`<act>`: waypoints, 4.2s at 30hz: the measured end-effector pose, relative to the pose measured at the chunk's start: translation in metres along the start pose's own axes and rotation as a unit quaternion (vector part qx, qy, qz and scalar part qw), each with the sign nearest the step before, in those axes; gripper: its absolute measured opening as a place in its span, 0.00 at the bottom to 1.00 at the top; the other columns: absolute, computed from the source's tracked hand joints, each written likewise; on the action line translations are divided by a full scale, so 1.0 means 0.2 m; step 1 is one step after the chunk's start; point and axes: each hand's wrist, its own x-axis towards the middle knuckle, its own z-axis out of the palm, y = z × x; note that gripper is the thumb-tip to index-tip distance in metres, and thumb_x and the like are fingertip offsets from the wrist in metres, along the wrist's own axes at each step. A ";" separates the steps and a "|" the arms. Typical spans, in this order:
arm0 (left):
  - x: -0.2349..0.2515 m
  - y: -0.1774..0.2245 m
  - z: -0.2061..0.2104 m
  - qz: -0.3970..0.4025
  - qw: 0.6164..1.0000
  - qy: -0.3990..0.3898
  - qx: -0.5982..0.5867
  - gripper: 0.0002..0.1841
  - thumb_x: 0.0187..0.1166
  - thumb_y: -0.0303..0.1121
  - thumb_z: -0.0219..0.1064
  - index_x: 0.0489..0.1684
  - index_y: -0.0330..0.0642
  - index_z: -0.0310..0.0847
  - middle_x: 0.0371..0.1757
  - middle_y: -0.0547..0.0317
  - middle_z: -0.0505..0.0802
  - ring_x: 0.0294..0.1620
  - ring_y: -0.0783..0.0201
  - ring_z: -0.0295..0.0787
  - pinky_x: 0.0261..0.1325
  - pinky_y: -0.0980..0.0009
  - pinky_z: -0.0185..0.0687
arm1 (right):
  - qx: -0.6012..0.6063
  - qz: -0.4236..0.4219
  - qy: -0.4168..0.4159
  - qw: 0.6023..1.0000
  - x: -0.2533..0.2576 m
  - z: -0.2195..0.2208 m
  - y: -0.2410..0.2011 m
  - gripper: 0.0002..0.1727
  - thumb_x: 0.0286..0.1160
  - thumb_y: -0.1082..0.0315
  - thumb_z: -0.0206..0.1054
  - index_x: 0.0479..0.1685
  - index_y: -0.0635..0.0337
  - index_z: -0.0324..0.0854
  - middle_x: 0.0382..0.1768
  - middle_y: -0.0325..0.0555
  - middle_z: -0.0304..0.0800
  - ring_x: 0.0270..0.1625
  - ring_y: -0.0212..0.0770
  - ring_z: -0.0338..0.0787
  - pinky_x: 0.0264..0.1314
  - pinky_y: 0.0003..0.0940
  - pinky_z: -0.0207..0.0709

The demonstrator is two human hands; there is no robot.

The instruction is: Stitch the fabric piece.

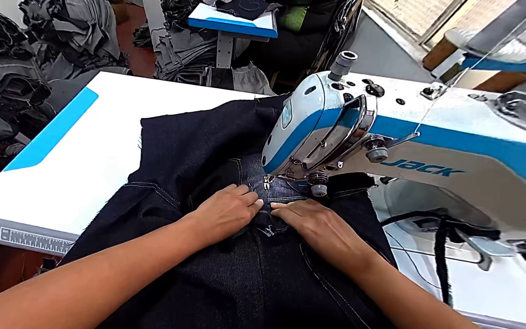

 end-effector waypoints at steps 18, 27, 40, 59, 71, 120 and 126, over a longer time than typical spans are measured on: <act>0.10 -0.06 0.04 -0.070 0.995 -0.061 0.040 0.19 0.83 0.21 0.58 0.68 0.43 0.87 0.55 0.44 0.88 0.55 0.45 0.86 0.53 0.53 0.80 | -0.065 0.006 0.035 0.997 0.05 0.06 0.06 0.10 0.72 0.84 0.64 0.41 0.64 0.90 0.43 0.52 0.96 0.50 0.52 0.96 0.58 0.47 0.87; 0.02 -0.10 0.06 0.137 0.973 0.185 -0.012 0.09 0.79 0.21 0.60 0.35 0.34 0.89 0.34 0.48 0.92 0.40 0.50 0.91 0.44 0.59 0.86 | 0.020 -0.025 0.068 0.997 0.07 0.08 0.06 0.09 0.65 0.77 0.72 0.43 0.67 0.84 0.39 0.56 0.89 0.44 0.55 0.93 0.48 0.45 0.88; 0.08 -0.06 0.10 -0.057 0.981 0.134 -0.132 0.11 0.73 0.14 0.59 0.45 0.30 0.87 0.42 0.42 0.94 0.48 0.44 0.93 0.56 0.53 0.88 | -0.019 0.002 0.030 0.999 0.15 0.12 0.05 0.09 0.65 0.71 0.74 0.42 0.65 0.89 0.36 0.52 0.90 0.32 0.52 0.93 0.25 0.47 0.82; 0.01 0.03 0.02 -0.115 0.984 -0.099 -0.095 0.27 0.82 0.17 0.58 0.81 0.43 0.77 0.47 0.39 0.91 0.53 0.41 0.89 0.61 0.50 0.82 | -0.019 0.051 0.027 0.998 -0.01 0.06 -0.05 0.20 0.67 0.86 0.65 0.54 0.61 0.93 0.37 0.50 0.91 0.44 0.52 0.91 0.49 0.45 0.83; 0.10 -0.08 0.02 -0.129 0.982 -0.127 -0.062 0.26 0.86 0.19 0.54 0.83 0.45 0.75 0.49 0.38 0.90 0.56 0.40 0.87 0.63 0.50 0.79 | -0.070 0.090 0.028 0.993 0.05 0.09 0.01 0.21 0.68 0.88 0.65 0.55 0.60 0.93 0.42 0.55 0.94 0.49 0.56 0.94 0.54 0.51 0.85; 0.26 -0.18 0.06 -0.188 0.979 -0.070 -0.018 0.24 0.85 0.20 0.54 0.81 0.33 0.72 0.64 0.38 0.89 0.68 0.44 0.84 0.70 0.54 0.76 | -0.035 0.267 -0.001 0.963 0.18 0.12 0.12 0.17 0.87 0.69 0.58 0.61 0.66 0.88 0.58 0.70 0.91 0.66 0.69 0.88 0.66 0.69 0.76; 0.17 -0.18 0.11 -0.079 0.995 0.040 -0.036 0.11 0.81 0.20 0.59 0.50 0.27 0.88 0.56 0.40 0.90 0.62 0.45 0.87 0.60 0.54 0.82 | -0.046 0.137 0.004 0.990 0.15 0.05 0.10 0.16 0.81 0.71 0.58 0.53 0.65 0.92 0.51 0.62 0.96 0.57 0.63 0.95 0.58 0.61 0.85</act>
